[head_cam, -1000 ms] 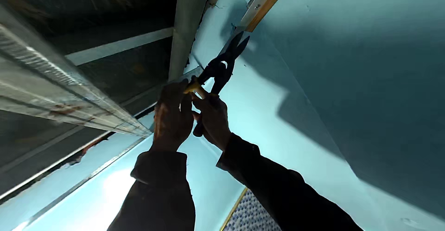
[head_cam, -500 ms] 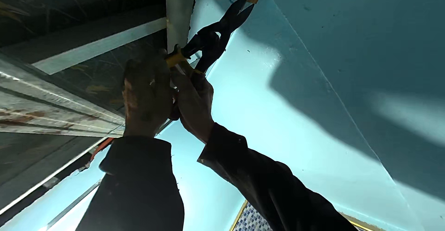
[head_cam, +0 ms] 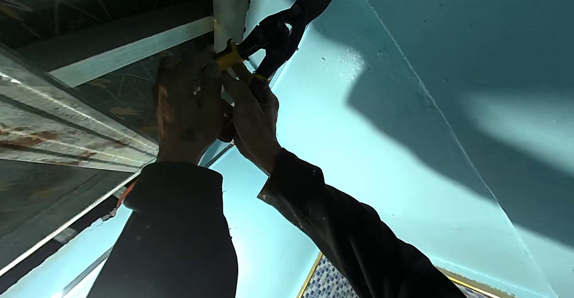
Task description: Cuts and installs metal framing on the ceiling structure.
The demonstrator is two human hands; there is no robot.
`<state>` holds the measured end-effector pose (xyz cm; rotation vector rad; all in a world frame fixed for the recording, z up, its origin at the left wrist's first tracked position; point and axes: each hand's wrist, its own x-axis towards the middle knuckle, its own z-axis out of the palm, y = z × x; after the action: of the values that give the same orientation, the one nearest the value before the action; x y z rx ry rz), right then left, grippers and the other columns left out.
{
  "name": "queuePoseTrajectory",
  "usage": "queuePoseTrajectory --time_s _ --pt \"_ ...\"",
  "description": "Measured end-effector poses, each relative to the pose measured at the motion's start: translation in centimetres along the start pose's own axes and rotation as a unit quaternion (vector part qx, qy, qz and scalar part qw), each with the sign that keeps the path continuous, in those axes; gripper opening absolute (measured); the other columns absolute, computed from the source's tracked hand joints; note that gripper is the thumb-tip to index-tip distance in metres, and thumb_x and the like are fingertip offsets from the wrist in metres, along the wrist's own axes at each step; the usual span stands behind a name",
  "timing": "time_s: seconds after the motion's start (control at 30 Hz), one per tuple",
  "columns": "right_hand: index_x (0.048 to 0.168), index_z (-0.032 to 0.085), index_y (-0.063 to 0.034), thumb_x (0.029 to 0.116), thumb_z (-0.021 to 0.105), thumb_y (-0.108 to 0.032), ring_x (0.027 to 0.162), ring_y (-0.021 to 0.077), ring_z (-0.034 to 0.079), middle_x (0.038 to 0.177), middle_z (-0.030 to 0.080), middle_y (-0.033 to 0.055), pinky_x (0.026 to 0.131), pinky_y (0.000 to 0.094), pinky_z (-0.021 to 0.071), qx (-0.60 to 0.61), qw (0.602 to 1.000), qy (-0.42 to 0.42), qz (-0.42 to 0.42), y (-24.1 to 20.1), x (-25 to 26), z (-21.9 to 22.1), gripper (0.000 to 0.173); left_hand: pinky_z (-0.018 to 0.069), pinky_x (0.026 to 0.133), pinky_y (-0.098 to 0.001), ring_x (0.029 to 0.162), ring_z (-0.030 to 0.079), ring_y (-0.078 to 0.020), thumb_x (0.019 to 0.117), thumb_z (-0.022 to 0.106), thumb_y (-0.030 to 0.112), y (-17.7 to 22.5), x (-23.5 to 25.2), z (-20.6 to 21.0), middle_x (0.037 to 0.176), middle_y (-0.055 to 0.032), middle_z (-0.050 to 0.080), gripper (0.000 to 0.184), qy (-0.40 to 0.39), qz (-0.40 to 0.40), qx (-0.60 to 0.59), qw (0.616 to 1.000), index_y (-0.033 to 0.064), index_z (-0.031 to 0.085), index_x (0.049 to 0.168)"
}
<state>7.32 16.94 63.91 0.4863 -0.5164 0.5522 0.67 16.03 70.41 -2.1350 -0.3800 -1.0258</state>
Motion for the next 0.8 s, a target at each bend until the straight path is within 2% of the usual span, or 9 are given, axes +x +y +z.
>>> queuePoseTrajectory --time_s 0.1,0.37,0.43,0.53,0.63,0.7,0.8 --pt "0.101 0.065 -0.0005 0.0981 0.058 0.001 0.074 0.0074 0.063 0.088 0.066 0.006 0.062 0.0231 0.0542 0.001 1.0 -0.002 -0.004 0.0 0.1 -0.2 0.007 0.047 0.098 -0.0348 0.112 0.061 -0.0229 0.1084 0.044 0.028 0.2 0.1 0.0 0.122 -0.0216 0.064 0.04 -0.001 0.002 -0.002 1.0 0.0077 0.063 0.137" --pt "0.105 0.063 0.0008 0.0998 0.057 0.0 0.07 0.0088 0.063 0.088 0.065 0.0071 0.061 0.0244 0.0564 0.011 1.0 -0.002 0.026 -0.5 0.2 0.0 0.008 0.047 0.1 -0.0314 0.114 0.061 -0.0183 0.1081 0.045 0.03 0.6 0.3 -0.5 0.125 -0.0182 0.063 0.039 -0.005 -0.003 0.001 1.0 0.0096 0.064 0.135" --pt "0.106 0.064 0.0004 0.099 0.057 -0.002 0.075 0.0112 0.064 0.089 0.065 0.0076 0.064 0.0282 0.0573 -0.018 1.0 -0.005 0.025 -0.6 0.1 -0.1 0.01 0.0476 0.101 -0.0343 0.117 0.061 -0.0205 0.1079 0.045 0.03 0.7 0.3 -0.7 0.128 -0.0197 0.063 0.04 -0.011 0.009 -0.002 1.0 0.0076 0.064 0.135" --pt "0.1 0.063 -0.0019 0.0986 0.057 -0.005 0.068 0.0105 0.062 0.081 0.062 0.0053 0.06 0.0287 0.0557 -0.048 0.999 0.002 0.021 -0.9 -0.1 0.1 0.007 0.0473 0.101 -0.0354 0.114 0.062 -0.0209 0.1084 0.044 0.032 0.7 0.2 -0.8 0.125 -0.0202 0.064 0.042 -0.016 0.016 0.006 1.0 0.0067 0.064 0.135" --pt "0.098 0.062 -0.0034 0.098 0.058 -0.006 0.061 0.0101 0.058 0.075 0.06 0.0046 0.054 0.0275 0.0522 -0.055 0.998 0.011 0.034 -1.3 -0.2 0.2 0.005 0.0469 0.098 -0.0305 0.11 0.062 -0.0168 0.1093 0.044 0.03 0.7 0.3 -0.7 0.121 -0.0185 0.065 0.04 -0.015 0.022 0.003 1.0 0.0053 0.064 0.134" --pt "0.098 0.062 -0.0031 0.0982 0.058 -0.005 0.063 0.01 0.059 0.077 0.06 0.0048 0.055 0.0273 0.0527 -0.044 0.999 0.003 0.029 -1.2 -0.2 0.1 0.005 0.0476 0.095 -0.0278 0.107 0.062 -0.0143 0.1091 0.044 0.03 0.6 0.3 -0.6 0.119 -0.017 0.066 0.04 -0.013 0.029 0.003 0.999 0.0056 0.065 0.133" --pt "0.098 0.062 -0.0031 0.0979 0.058 -0.004 0.064 0.0099 0.059 0.079 0.061 0.005 0.056 0.0268 0.0529 -0.038 0.999 -0.001 0.029 -1.2 -0.2 -0.1 0.004 0.048 0.096 -0.0296 0.108 0.063 -0.0163 0.109 0.044 0.031 0.5 0.3 -0.6 0.12 -0.018 0.066 0.04 -0.014 0.032 0.007 0.999 0.0058 0.065 0.133"
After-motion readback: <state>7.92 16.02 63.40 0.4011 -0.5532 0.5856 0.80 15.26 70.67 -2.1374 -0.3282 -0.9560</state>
